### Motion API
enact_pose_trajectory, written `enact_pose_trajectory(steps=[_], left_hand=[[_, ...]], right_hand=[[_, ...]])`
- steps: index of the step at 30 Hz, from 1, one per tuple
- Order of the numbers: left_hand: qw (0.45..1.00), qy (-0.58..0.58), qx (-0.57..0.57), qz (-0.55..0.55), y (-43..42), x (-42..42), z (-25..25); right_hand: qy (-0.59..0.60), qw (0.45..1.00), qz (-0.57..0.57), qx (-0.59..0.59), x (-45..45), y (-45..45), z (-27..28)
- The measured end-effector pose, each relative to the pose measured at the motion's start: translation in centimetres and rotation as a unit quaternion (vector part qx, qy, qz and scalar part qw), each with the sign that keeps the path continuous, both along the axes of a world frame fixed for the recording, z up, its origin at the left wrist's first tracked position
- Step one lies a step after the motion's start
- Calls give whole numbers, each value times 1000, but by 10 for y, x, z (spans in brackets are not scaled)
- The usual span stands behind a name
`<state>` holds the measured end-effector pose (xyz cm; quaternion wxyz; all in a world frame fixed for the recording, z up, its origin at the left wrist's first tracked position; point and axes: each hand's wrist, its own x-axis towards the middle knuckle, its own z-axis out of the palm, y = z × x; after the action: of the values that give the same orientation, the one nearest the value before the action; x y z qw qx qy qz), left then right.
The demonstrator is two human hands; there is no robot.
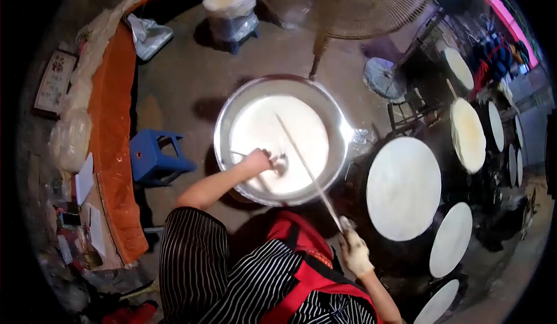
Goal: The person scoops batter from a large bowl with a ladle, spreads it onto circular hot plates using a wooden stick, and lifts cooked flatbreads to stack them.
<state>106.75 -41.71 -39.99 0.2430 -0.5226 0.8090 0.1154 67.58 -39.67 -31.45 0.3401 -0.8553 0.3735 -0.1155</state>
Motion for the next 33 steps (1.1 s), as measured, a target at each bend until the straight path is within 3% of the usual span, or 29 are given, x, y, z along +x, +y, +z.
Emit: enact_pose_trajectory(steps=[2, 3, 4, 5, 7, 8, 9, 11, 13, 15, 18, 20, 21, 24, 25, 30, 31, 33], left_hand=[[972, 58, -90, 207, -5, 25, -45], [930, 86, -131, 333, 0, 22, -72], [845, 136, -169, 489, -1, 8, -97], [751, 183, -113, 624, -6, -10, -131], [786, 178, 125, 578, -25, -28, -143], [505, 459, 178, 709, -37, -38, -165], [137, 659, 198, 713, -47, -44, -189], [-176, 657, 298, 670, -69, -43, -196], [-266, 653, 303, 641, -71, -49, -185], [-339, 651, 306, 606, -81, -52, -163], [-233, 746, 314, 538, -84, -36, -124], [-163, 787, 239, 545, -66, -53, -14], [-88, 771, 170, 608, -62, -64, 38], [104, 766, -5, 634, -30, -93, 141], [77, 807, 10, 586, -24, -86, 150], [322, 737, -134, 579, 1, -78, 259], [348, 740, -134, 560, 5, -69, 277], [468, 669, -215, 536, 12, -57, 318]], right_hand=[[12, 998, 10, -65, 61, -34, -24], [25, 996, 0, -88, 85, -49, -50], [89, 992, -11, -88, 111, -64, -82], [176, 984, 10, -32, 131, -83, -109], [332, 941, 28, 66, 157, -105, -148], [336, 937, 17, 97, 160, -107, -149], [338, 933, 4, 127, 163, -107, -148], [282, 952, 11, 121, 139, -88, -144], [290, 948, -36, 130, 126, -68, -100], [180, 978, -36, 96, 91, -46, -96], [126, 987, -19, 98, 72, -28, -54], [96, 991, -22, 90, 58, -15, -40], [71, 994, -17, 78, 47, -7, -40], [-10, 1000, 13, 9, 21, 3, -52], [-19, 1000, 16, -5, 18, 3, -43], [-42, 995, 36, -80, 10, 2, -1], [-50, 991, 23, -120, 10, 1, 11], [-54, 981, 6, -186, 14, -1, 45]])
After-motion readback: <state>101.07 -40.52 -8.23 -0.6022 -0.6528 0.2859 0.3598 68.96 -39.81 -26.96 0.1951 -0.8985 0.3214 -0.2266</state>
